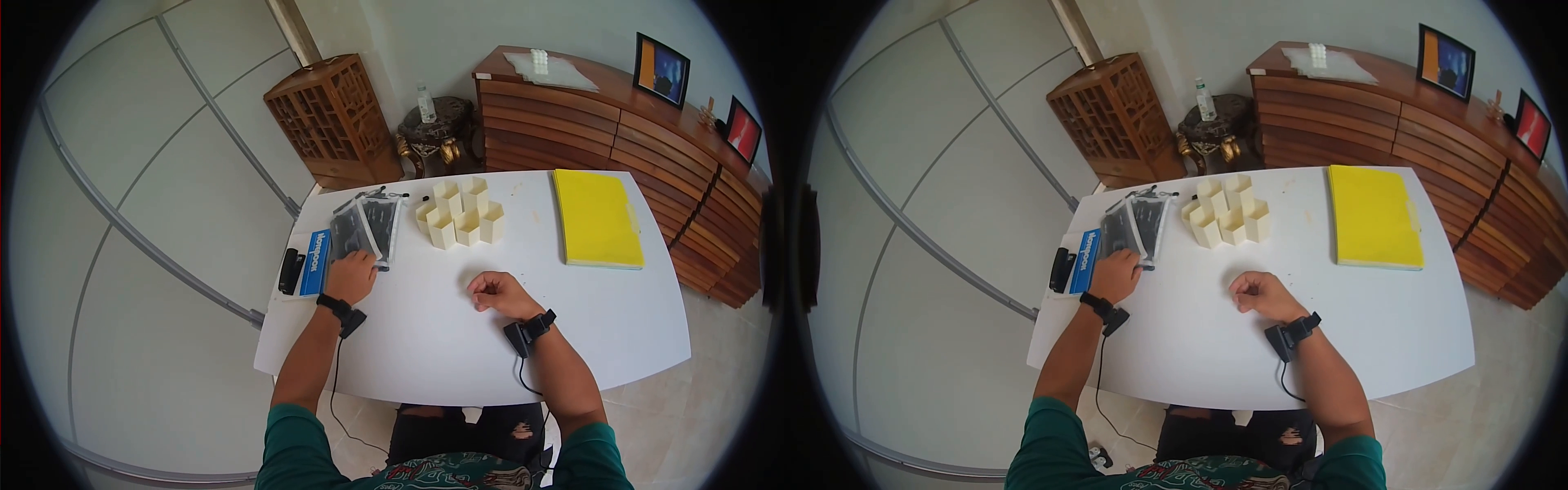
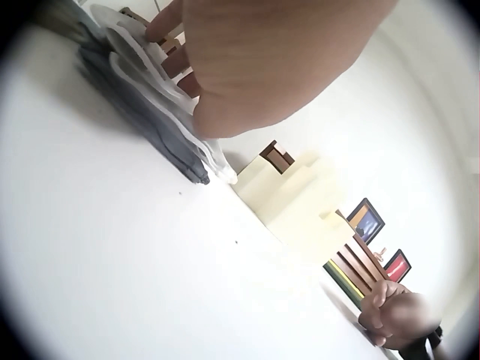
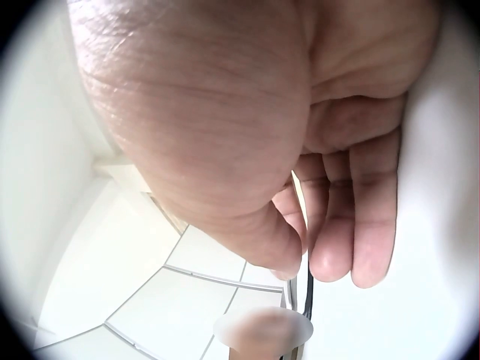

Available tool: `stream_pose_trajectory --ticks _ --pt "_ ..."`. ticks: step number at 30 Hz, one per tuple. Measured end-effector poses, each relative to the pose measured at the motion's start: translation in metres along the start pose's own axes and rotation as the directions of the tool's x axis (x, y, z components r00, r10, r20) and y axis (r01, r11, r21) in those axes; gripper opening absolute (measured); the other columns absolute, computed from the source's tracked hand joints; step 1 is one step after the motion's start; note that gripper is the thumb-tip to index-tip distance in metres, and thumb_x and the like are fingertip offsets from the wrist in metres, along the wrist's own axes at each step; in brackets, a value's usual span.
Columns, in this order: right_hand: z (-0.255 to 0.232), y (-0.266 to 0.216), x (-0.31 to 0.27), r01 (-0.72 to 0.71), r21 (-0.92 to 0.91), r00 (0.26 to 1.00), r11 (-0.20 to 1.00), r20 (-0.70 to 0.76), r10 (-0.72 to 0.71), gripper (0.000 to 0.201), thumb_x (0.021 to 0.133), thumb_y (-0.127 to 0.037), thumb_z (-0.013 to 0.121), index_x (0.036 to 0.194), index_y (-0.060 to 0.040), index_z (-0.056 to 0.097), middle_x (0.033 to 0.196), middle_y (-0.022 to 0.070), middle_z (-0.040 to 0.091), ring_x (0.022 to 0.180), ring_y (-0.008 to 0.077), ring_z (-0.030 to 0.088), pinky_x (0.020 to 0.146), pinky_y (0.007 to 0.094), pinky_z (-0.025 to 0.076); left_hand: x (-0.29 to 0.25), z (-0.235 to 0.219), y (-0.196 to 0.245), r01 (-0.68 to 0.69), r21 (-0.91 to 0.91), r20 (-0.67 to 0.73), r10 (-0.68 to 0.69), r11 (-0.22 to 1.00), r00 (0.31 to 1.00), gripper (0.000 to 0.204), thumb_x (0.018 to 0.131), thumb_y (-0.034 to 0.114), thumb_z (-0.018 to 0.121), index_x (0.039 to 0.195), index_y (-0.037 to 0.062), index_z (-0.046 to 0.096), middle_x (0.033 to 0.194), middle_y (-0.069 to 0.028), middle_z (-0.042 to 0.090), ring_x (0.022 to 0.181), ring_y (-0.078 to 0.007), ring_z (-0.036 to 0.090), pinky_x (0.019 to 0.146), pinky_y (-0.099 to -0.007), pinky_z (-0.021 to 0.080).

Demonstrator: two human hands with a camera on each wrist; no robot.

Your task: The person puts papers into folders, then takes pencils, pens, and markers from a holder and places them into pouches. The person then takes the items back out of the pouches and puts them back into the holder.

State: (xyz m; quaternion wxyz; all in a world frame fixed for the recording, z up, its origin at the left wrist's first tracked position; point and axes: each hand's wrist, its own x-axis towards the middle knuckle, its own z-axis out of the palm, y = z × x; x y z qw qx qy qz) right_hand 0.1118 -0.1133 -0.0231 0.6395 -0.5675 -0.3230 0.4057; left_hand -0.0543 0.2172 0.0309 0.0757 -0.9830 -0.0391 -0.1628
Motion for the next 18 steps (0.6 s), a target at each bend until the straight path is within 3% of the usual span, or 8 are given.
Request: stream_pose_trajectory --ticks 6,8,12,14,15,17,18 --pt "0.002 -0.002 0.0 0.002 0.002 1.0 1.0 -0.011 -0.002 0.017 0.086 0.003 0.066 0.103 0.0004 0.066 0.086 0.0033 0.066 0.075 0.0099 0.063 0.069 0.0243 0.054 -0.038 0.006 0.005 0.039 -0.169 -0.053 -0.049 0.985 0.997 0.017 0.083 0.014 0.07 0.097 0.0059 0.064 0.101 -0.0101 0.066 0.096 -0.0302 0.066 0.078 -0.0403 0.055" --pt "0.001 0.0 0.001 0.007 0.003 1.0 1.0 -0.008 -0.007 0.017 0.086 0.003 0.066 0.103 0.0005 0.066 0.086 0.0032 0.066 0.075 0.0099 0.063 0.069 0.0244 0.054 -0.046 0.007 0.005 0.052 -0.262 -0.124 -0.087 0.964 0.988 0.015 0.082 0.012 0.071 0.094 0.007 0.065 0.098 -0.0099 0.065 0.098 -0.0299 0.065 0.08 -0.0407 0.054" --pt "0.003 -0.001 0.0 0.017 -0.001 1.0 1.0 -0.012 -0.017 0.017 0.087 0.003 0.064 0.104 0.0011 0.065 0.085 0.003 0.066 0.074 0.0097 0.063 0.069 0.0246 0.054 -0.049 -0.001 0.013 0.082 -0.333 -0.106 -0.123 0.939 0.987 0.01 0.083 0.011 0.071 0.09 0.0065 0.066 0.091 -0.011 0.067 0.091 -0.0304 0.067 0.076 -0.039 0.054" --pt "0.005 -0.002 -0.002 0.02 -0.003 1.0 1.0 -0.017 -0.02 0.017 0.087 0.004 0.064 0.104 0.0011 0.065 0.084 0.0029 0.066 0.074 0.0097 0.063 0.069 0.0244 0.053 -0.045 -0.004 0.027 0.175 -0.58 -0.111 -0.289 0.796 0.951 0.007 0.086 0.009 0.07 0.086 0.0044 0.066 0.081 -0.0107 0.068 0.075 -0.0255 0.068 0.067 -0.0336 0.053" --pt "0.005 -0.003 -0.002 0.024 -0.004 0.999 1.0 -0.021 -0.024 0.017 0.087 0.004 0.063 0.104 0.0012 0.065 0.084 0.0029 0.066 0.073 0.0097 0.063 0.069 0.0243 0.052 -0.042 -0.002 0.033 0.172 -0.581 -0.115 -0.29 0.796 0.95 0.007 0.086 0.009 0.07 0.086 0.0044 0.066 0.081 -0.0107 0.068 0.075 -0.0255 0.068 0.067 -0.0336 0.053" --pt "0.006 -0.001 -0.002 0.029 -0.007 0.999 1.0 -0.022 -0.029 0.017 0.087 0.005 0.063 0.104 0.0012 0.065 0.084 0.0028 0.066 0.073 0.0096 0.062 0.069 0.0241 0.052 -0.034 0.006 0.051 0.16 -0.803 -0.031 -0.307 0.574 0.951 0.01 0.09 0.009 0.07 0.086 0.002 0.065 0.074 -0.0068 0.067 0.061 -0.0142 0.062 0.06 -0.0267 0.049" --pt "0.005 0.0 -0.003 0.032 -0.009 0.999 0.999 -0.022 -0.033 0.017 0.087 0.005 0.062 0.104 0.0012 0.065 0.083 0.0028 0.065 0.073 0.0095 0.062 0.069 0.0239 0.051 -0.028 0.008 0.063 0.157 -0.806 -0.034 -0.309 0.571 0.951 0.01 0.09 0.009 0.07 0.086 0.002 0.065 0.074 -0.0068 0.067 0.061 -0.0142 0.062 0.06 -0.0267 0.049"
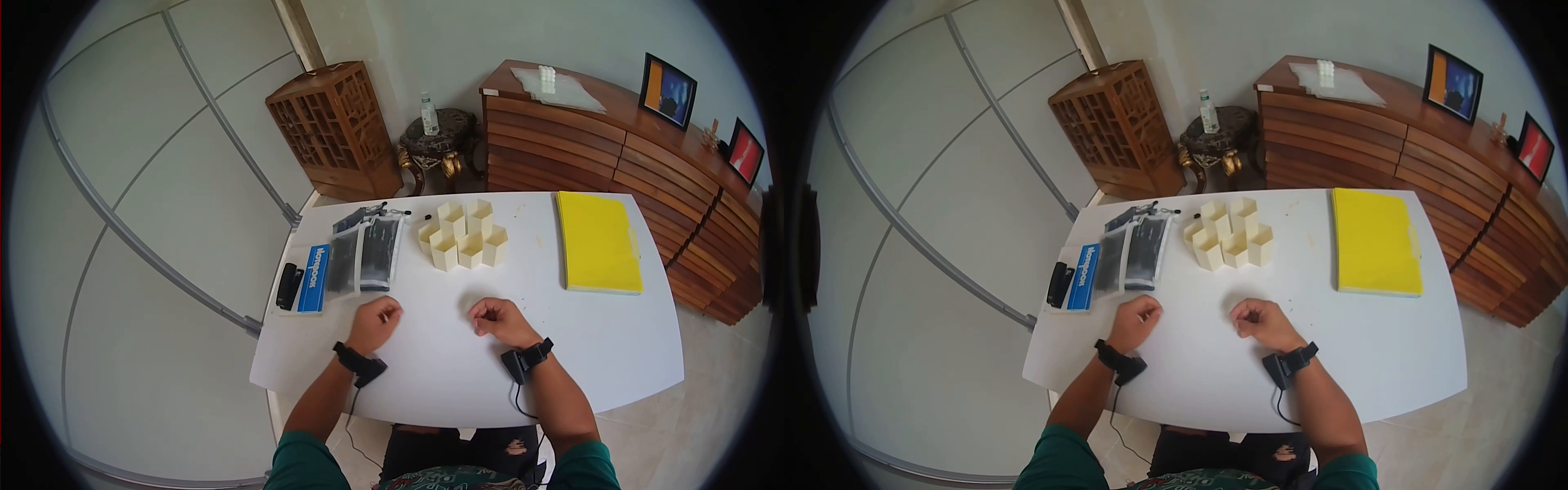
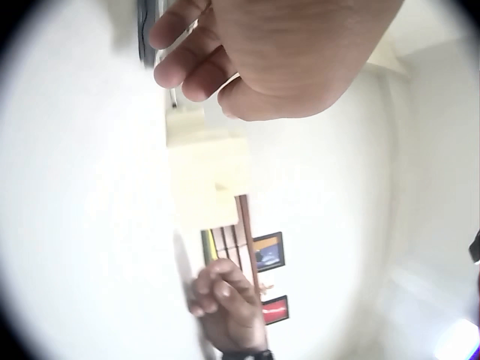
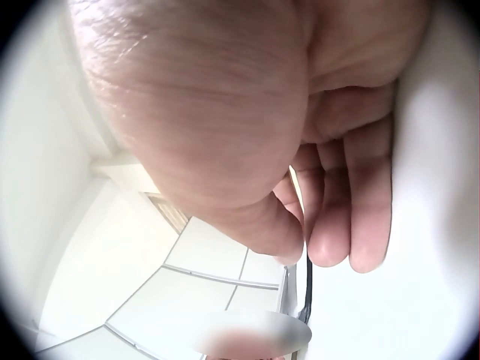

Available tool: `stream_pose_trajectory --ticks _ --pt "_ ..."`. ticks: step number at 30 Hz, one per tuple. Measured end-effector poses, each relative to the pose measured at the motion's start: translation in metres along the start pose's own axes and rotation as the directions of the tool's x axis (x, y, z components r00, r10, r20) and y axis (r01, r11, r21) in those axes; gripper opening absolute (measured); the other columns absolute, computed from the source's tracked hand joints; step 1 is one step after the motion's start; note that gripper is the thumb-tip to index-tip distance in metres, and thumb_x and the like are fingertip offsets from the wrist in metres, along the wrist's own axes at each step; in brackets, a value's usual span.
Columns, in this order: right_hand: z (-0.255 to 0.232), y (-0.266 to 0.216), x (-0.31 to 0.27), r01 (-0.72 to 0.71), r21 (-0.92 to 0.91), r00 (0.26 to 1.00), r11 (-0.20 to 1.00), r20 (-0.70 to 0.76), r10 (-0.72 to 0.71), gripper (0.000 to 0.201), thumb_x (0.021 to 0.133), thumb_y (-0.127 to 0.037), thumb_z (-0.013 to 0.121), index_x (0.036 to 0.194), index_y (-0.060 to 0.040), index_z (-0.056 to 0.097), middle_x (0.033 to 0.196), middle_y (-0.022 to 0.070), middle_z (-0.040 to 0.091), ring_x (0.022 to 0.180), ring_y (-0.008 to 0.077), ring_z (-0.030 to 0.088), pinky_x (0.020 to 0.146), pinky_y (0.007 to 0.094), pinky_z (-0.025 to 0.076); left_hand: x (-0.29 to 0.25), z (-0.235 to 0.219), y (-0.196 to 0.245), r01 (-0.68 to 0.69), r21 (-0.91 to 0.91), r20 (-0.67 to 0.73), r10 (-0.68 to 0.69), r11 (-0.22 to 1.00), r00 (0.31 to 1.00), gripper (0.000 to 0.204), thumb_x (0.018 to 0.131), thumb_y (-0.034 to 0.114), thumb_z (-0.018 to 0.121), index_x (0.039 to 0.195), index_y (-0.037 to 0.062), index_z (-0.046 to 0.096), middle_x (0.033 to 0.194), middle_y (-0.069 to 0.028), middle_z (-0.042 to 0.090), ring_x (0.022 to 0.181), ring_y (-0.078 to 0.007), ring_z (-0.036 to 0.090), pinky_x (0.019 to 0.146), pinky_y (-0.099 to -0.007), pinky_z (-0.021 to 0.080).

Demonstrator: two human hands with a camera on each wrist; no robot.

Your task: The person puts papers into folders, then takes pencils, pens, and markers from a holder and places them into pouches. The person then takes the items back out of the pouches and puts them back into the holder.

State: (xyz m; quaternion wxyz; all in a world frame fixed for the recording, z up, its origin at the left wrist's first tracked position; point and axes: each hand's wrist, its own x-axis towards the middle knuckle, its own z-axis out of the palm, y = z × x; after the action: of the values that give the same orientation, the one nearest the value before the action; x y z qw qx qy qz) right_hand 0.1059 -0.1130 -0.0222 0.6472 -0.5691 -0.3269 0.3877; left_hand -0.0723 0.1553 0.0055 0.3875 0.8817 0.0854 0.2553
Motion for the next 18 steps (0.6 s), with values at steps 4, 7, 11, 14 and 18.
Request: stream_pose_trajectory --ticks 4,7,11,14,18 --pt "0.005 -0.001 -0.001 -0.021 -0.014 0.998 1.0 -0.051 0.02 0.016 0.088 0.005 0.062 0.103 0.0017 0.066 0.081 0.0022 0.064 0.072 0.0093 0.061 0.068 0.0233 0.05 0.009 0.052 0.025 0.176 -0.321 0.231 -0.104 0.93 0.967 0.02 0.093 0.011 0.071 0.08 0.0014 0.059 0.064 0.0034 0.053 0.06 -0.0041 0.043 0.054 -0.0239 0.039" --pt "0.009 -0.009 -0.004 -0.064 -0.016 0.995 0.998 -0.079 0.062 0.012 0.09 0.003 0.064 0.102 0.0011 0.068 0.08 0.0011 0.063 0.071 0.0078 0.061 0.066 0.0226 0.05 0.01 0.086 0.038 0.216 -0.437 0.286 -0.093 0.873 0.954 0.029 0.091 0.006 0.072 0.07 0.0036 0.051 0.059 0.0029 0.044 0.057 -0.0045 0.037 0.05 -0.0263 0.032" --pt "0.014 -0.014 -0.005 -0.036 -0.161 0.994 0.986 -0.106 0.019 0.01 0.091 0.0 0.068 0.1 -0.0009 0.069 0.078 -0.0044 0.061 0.07 0.0013 0.053 0.061 0.0187 0.043 -0.002 0.089 0.043 0.052 -0.361 0.287 0.058 0.931 0.956 0.04 0.089 0.006 0.073 0.064 0.005 0.041 0.054 -0.0021 0.035 0.051 -0.0103 0.031 0.047 -0.0312 0.028" --pt "0.019 -0.023 -0.005 -0.072 -0.28 0.99 0.957 -0.136 0.034 0.005 0.09 -0.006 0.073 0.091 -0.0017 0.07 0.066 -0.0068 0.056 0.062 -0.0003 0.047 0.054 0.0208 0.038 0.0 0.079 0.043 0.069 -0.351 0.349 0.062 0.934 0.935 0.045 0.088 0.006 0.072 0.062 0.0054 0.035 0.054 -0.007 0.028 0.047 -0.0199 0.026 0.046 -0.0353 0.025" --pt "0.019 -0.031 -0.006 -0.134 -0.352 0.988 0.927 -0.117 0.098 0.018 0.087 -0.006 0.076 0.074 -0.003 0.064 0.057 -0.0054 0.052 0.054 0.0013 0.043 0.048 0.0234 0.034 0.005 0.074 0.037 0.056 -0.442 0.398 0.14 0.895 0.907 0.046 0.089 0.006 0.07 0.061 0.0052 0.033 0.052 -0.0093 0.029 0.045 -0.0285 0.029 0.046 -0.0393 0.024"
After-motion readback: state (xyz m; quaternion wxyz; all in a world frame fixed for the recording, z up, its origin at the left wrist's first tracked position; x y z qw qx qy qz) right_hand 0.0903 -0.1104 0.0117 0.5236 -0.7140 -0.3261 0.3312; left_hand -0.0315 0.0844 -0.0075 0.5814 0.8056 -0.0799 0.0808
